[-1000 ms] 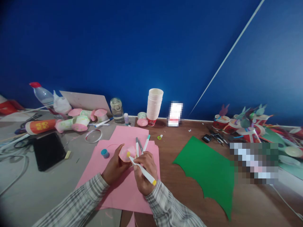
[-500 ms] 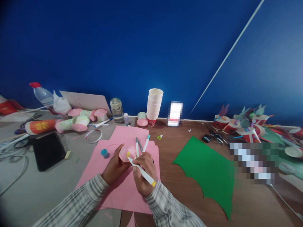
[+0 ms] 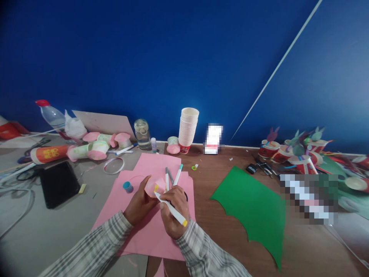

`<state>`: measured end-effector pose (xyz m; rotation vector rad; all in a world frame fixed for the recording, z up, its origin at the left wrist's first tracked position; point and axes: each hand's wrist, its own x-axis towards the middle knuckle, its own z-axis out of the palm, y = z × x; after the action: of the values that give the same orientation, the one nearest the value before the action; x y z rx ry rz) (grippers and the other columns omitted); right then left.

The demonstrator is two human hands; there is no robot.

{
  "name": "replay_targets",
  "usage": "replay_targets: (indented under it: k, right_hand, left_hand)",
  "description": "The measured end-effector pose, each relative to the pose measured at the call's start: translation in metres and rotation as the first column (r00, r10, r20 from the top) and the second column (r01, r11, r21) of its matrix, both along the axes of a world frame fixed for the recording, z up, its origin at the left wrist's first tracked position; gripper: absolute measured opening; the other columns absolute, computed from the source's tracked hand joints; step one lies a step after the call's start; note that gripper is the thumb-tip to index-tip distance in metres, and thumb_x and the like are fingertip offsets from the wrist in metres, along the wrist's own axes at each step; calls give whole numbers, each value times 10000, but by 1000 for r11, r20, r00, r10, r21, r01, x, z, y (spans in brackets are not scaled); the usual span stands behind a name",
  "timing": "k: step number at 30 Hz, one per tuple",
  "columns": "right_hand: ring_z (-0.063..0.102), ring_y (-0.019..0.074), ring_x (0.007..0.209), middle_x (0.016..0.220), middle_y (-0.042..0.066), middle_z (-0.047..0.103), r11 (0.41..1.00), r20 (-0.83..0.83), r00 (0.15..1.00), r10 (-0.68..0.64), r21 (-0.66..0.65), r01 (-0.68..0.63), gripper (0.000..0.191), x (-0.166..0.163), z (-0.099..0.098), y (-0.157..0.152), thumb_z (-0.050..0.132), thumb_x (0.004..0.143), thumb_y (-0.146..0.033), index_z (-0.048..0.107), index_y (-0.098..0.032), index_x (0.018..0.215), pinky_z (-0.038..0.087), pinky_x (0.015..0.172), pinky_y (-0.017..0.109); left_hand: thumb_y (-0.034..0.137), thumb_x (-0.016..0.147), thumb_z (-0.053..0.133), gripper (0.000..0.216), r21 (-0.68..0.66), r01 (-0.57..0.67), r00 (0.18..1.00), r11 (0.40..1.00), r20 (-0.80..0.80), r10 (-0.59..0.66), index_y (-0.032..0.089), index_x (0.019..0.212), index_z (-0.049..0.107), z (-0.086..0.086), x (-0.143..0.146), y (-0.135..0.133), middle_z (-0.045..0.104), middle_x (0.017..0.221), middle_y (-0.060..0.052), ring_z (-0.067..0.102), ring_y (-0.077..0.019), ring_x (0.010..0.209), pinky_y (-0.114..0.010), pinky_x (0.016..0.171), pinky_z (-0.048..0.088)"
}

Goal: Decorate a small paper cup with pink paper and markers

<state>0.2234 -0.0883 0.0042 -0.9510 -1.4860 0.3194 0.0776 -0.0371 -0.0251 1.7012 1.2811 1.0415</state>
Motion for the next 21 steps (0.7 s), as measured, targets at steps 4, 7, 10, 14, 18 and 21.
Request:
replay_targets:
  k: [4, 7, 10, 14, 18, 21]
  right_hand:
    - [587, 188, 686, 695, -1, 627, 1000, -59, 998, -7, -8, 7, 138, 1, 1, -1, 529, 737, -167, 638, -222, 803, 481, 755, 401]
    - [590, 196, 719, 716, 7, 608, 998, -109, 993, -50, -48, 45, 147, 2, 3, -2, 520, 739, -186, 629, -218, 832, 488, 703, 359]
    - [598, 189, 706, 768, 17, 605, 990, -132, 988, -81, -121, 65, 180, 3, 3, -2, 514, 748, -207, 612, -217, 899, 497, 634, 317]
    - [605, 173, 648, 773, 11, 619, 980, -141, 980, -139, -163, 115, 218, 5, 2, -1, 524, 757, -217, 595, -220, 963, 499, 582, 288]
    - [599, 182, 677, 741, 9, 622, 987, -138, 985, -101, -141, 82, 153, 7, 5, 0, 502, 769, -219, 619, -214, 867, 493, 629, 317]
    - [570, 171, 629, 646, -17, 597, 996, -125, 991, -52, -81, 42, 111, 7, 6, 1, 517, 755, -214, 625, -218, 732, 478, 717, 368]
  left_hand:
    - [291, 531, 730, 819, -26, 7, 1000, 1000, 22, -6, 248, 1221, 291, 1, 1, 0, 486, 1253, -81, 455, -264, 1154, -432, 972, 395]
    - [252, 531, 722, 803, -44, -1, 999, 999, 46, 3, 246, 1214, 298, 3, 2, -1, 511, 1227, -70, 479, -254, 1127, -411, 955, 413]
    - [214, 515, 720, 807, -54, -17, 998, 998, 52, 20, 244, 1206, 303, 2, 2, -1, 515, 1218, -73, 478, -260, 1128, -421, 961, 406]
    - [184, 506, 718, 822, -61, -28, 997, 998, 73, 32, 272, 1205, 294, -3, 1, 0, 462, 1271, -69, 432, -258, 1174, -424, 983, 383]
    - [201, 516, 719, 833, -71, -13, 996, 997, 82, 18, 280, 1215, 273, -6, -1, 1, 457, 1275, -62, 436, -247, 1171, -406, 978, 392]
    - [233, 511, 729, 846, -67, -30, 997, 997, 68, 35, 270, 1222, 274, -4, 0, 0, 444, 1293, -64, 439, -253, 1170, -391, 963, 407]
